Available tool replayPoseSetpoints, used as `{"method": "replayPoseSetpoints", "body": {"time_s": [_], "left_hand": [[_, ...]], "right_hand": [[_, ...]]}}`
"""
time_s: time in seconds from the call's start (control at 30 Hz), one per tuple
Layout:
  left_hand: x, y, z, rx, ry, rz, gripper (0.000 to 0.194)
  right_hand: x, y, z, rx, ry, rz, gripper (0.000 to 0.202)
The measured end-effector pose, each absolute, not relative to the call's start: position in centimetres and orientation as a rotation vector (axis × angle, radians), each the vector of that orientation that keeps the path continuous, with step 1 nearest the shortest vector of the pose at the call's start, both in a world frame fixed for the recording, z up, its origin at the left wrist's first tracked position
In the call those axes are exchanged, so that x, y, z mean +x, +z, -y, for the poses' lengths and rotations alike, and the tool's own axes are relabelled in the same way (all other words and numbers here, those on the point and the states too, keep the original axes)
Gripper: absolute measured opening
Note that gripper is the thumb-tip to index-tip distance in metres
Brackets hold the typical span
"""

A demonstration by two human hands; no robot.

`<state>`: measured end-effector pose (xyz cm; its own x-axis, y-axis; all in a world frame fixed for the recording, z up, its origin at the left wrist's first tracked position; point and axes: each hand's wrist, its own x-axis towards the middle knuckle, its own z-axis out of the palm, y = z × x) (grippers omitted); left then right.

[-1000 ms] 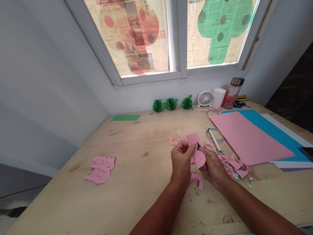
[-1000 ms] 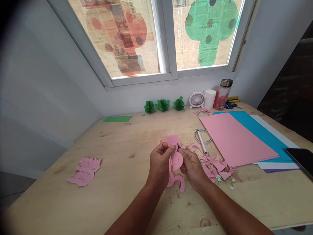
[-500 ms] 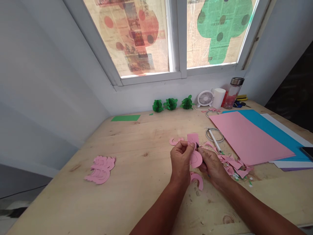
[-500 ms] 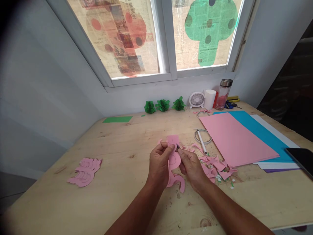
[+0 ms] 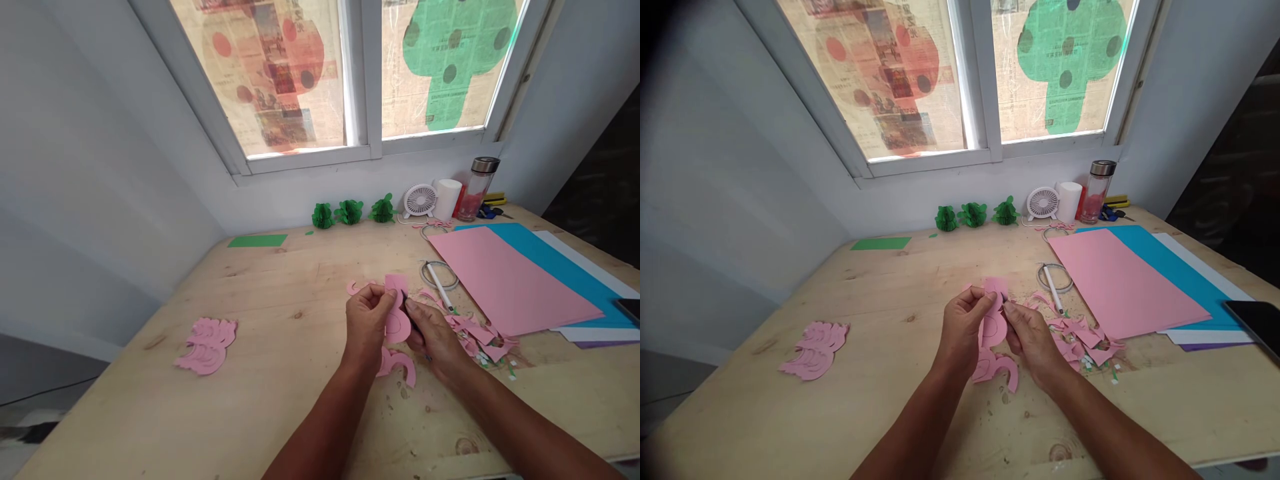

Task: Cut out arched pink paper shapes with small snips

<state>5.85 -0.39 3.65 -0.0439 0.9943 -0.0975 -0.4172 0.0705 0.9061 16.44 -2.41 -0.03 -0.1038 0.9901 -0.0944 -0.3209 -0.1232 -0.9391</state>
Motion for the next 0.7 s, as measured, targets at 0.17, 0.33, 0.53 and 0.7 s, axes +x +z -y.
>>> {"method": "replayPoseSetpoints", "body": {"time_s": [0.17,0.33,0.53,0.7], "left_hand": [[5.60,3.44,0.16,0.807,1.318,-0.985,0.025],[5.53,3.49,0.13,0.812,1.320,-0.979,0.027],[5.40,3.49,0.04,0.833,1.305,-0.983,0.024],[5.16,3.50,-0.06,0.867,1.289,-0.977,0.022]], "right_hand": [[16.50,-0.13,2.41,-0.996,1.488,0.974,0.043],[16.44,-0.17,2.36,-1.006,1.509,0.961,0.043],[16.47,0.13,2.44,-1.004,1.526,0.966,0.044],[16.54,0.36,2.46,-1.025,1.522,0.970,0.044]]}}
